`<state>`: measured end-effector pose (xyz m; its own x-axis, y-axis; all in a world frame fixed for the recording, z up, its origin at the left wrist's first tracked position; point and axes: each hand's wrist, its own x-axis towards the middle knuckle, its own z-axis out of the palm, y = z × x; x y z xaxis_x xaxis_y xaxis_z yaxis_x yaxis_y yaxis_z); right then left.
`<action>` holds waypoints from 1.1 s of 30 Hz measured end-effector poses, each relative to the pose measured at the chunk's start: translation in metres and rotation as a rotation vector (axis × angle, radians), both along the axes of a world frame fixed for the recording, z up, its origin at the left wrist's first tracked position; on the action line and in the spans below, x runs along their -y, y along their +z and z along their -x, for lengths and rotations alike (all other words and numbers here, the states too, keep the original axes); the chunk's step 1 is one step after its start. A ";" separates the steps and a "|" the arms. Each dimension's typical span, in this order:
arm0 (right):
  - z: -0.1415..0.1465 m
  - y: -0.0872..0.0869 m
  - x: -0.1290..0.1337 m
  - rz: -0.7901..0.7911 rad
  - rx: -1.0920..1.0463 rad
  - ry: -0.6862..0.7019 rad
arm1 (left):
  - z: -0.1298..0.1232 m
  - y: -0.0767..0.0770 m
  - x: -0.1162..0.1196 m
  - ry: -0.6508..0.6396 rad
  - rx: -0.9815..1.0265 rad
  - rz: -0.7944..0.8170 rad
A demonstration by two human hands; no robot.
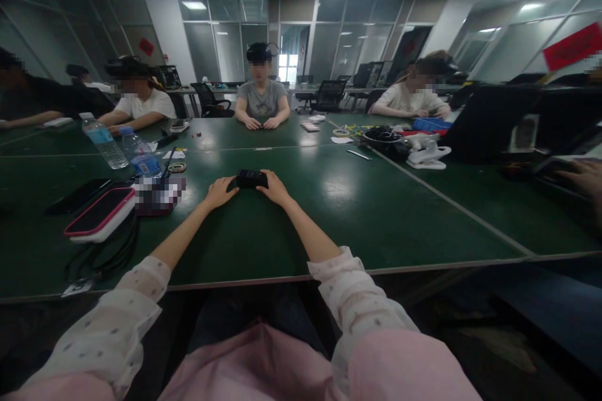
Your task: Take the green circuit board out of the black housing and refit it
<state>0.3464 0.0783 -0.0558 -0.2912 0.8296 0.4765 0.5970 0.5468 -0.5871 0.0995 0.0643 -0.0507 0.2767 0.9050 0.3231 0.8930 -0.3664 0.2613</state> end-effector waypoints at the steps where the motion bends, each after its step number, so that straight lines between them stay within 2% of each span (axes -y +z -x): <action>1: 0.000 0.000 0.001 0.003 -0.001 0.001 | -0.001 0.000 0.001 0.007 -0.002 0.001; 18: -0.001 0.002 0.014 0.025 0.074 0.001 | -0.005 0.003 0.009 -0.024 -0.049 -0.030; 23: 0.001 0.004 0.018 -0.012 0.106 0.007 | -0.006 0.001 0.008 -0.019 -0.055 -0.051; 33: 0.001 0.009 0.019 -0.019 0.038 -0.017 | -0.008 0.004 0.013 0.003 -0.049 -0.039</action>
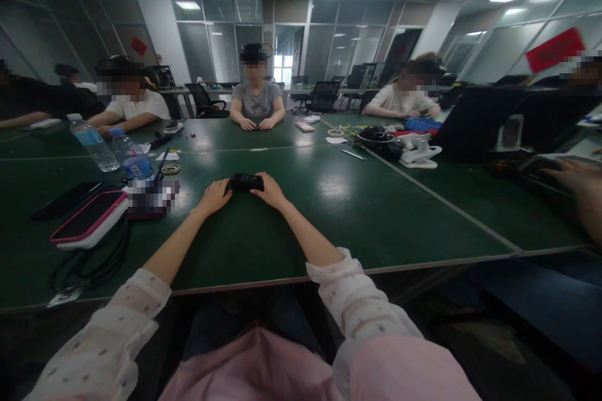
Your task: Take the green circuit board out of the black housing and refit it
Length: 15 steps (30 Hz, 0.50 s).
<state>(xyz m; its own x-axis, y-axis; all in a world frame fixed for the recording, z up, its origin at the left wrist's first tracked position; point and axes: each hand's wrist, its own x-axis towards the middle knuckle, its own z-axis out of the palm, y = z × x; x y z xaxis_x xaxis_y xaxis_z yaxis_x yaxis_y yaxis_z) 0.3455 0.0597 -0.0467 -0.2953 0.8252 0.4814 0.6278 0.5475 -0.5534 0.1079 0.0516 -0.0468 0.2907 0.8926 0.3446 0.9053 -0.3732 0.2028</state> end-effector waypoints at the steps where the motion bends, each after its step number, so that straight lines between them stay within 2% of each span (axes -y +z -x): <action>1: 0.000 0.001 0.001 -0.002 0.000 0.005 | 0.000 0.001 0.001 0.002 0.001 0.002; 10: -0.001 0.000 0.002 0.014 0.001 0.014 | -0.002 0.006 0.007 -0.018 0.029 0.000; 15: 0.000 0.001 0.003 0.031 -0.015 0.045 | 0.005 0.000 -0.005 -0.017 0.152 0.022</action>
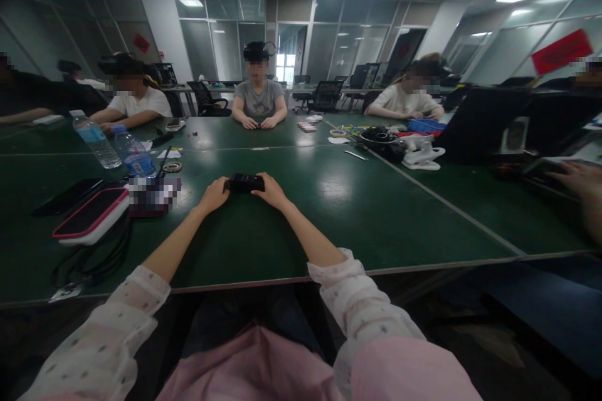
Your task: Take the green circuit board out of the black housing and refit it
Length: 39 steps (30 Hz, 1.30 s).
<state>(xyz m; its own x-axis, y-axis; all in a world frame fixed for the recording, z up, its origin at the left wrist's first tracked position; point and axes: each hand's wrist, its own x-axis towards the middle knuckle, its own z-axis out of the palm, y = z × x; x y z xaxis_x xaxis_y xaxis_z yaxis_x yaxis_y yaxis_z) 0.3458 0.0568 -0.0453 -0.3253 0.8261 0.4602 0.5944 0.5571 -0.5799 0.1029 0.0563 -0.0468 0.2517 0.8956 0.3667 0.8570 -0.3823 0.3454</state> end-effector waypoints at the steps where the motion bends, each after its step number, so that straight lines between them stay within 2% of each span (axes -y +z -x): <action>1: 0.000 0.000 0.000 0.002 -0.008 0.003 | 0.002 -0.002 -0.004 -0.003 0.054 0.016; 4: 0.000 0.000 -0.001 -0.004 -0.051 0.011 | 0.007 -0.009 -0.015 -0.011 0.173 0.070; 6: 0.000 -0.001 -0.003 -0.001 -0.098 0.020 | 0.008 -0.012 -0.019 -0.017 0.156 0.074; 12: -0.004 -0.003 -0.008 0.099 -0.326 0.036 | 0.003 -0.018 -0.010 -0.046 -0.173 -0.009; 15: -0.005 0.000 -0.012 0.156 -0.460 0.034 | 0.002 -0.019 -0.008 -0.045 -0.257 -0.012; 17: -0.009 0.002 -0.015 0.148 -0.551 -0.056 | 0.002 -0.019 -0.008 -0.051 -0.284 -0.012; 19: -0.015 0.003 -0.018 0.098 -0.586 -0.216 | 0.002 -0.018 -0.009 -0.052 -0.297 -0.014; 21: -0.023 0.002 -0.021 0.021 -0.519 -0.378 | 0.002 -0.018 -0.009 -0.050 -0.302 -0.014; 24: -0.033 -0.004 -0.023 -0.061 -0.304 -0.484 | 0.001 -0.018 -0.009 -0.049 -0.309 -0.025; 31: -0.037 -0.012 -0.024 -0.007 0.042 -0.574 | 0.002 -0.021 -0.012 -0.056 -0.311 -0.032; 39: -0.034 -0.012 -0.021 -0.001 0.137 -0.595 | 0.001 -0.019 -0.010 -0.059 -0.299 -0.019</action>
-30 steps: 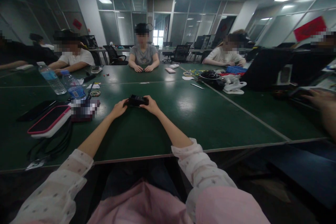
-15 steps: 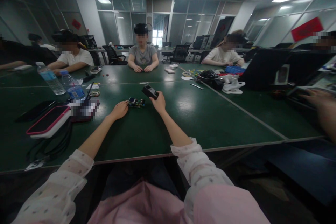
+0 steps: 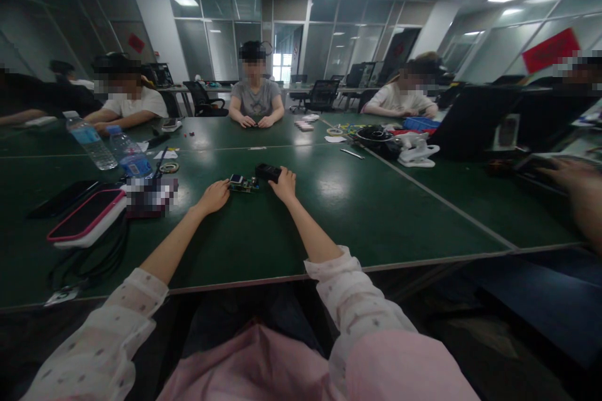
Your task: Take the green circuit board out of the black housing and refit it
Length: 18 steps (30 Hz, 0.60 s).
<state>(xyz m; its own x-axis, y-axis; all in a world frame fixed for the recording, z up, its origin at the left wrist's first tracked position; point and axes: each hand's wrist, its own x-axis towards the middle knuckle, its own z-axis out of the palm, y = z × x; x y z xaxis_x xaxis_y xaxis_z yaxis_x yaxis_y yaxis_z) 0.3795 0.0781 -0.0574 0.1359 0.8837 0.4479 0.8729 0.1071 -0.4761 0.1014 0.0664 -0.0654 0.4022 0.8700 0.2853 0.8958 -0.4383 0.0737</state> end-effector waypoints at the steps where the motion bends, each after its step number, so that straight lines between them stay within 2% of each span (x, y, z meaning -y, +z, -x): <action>1: 0.000 0.000 0.000 0.001 0.006 -0.001 | 0.000 0.000 0.000 -0.002 0.000 0.000; 18: 0.001 0.001 0.003 0.000 0.037 0.044 | -0.001 0.004 0.005 0.009 0.009 0.013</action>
<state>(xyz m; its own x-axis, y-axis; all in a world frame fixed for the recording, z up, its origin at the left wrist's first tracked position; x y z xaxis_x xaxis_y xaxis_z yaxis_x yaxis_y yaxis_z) 0.3782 0.0748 -0.0566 0.0806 0.8886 0.4515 0.8841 0.1454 -0.4440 0.1026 0.0616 -0.0613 0.3921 0.8771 0.2775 0.8987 -0.4296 0.0878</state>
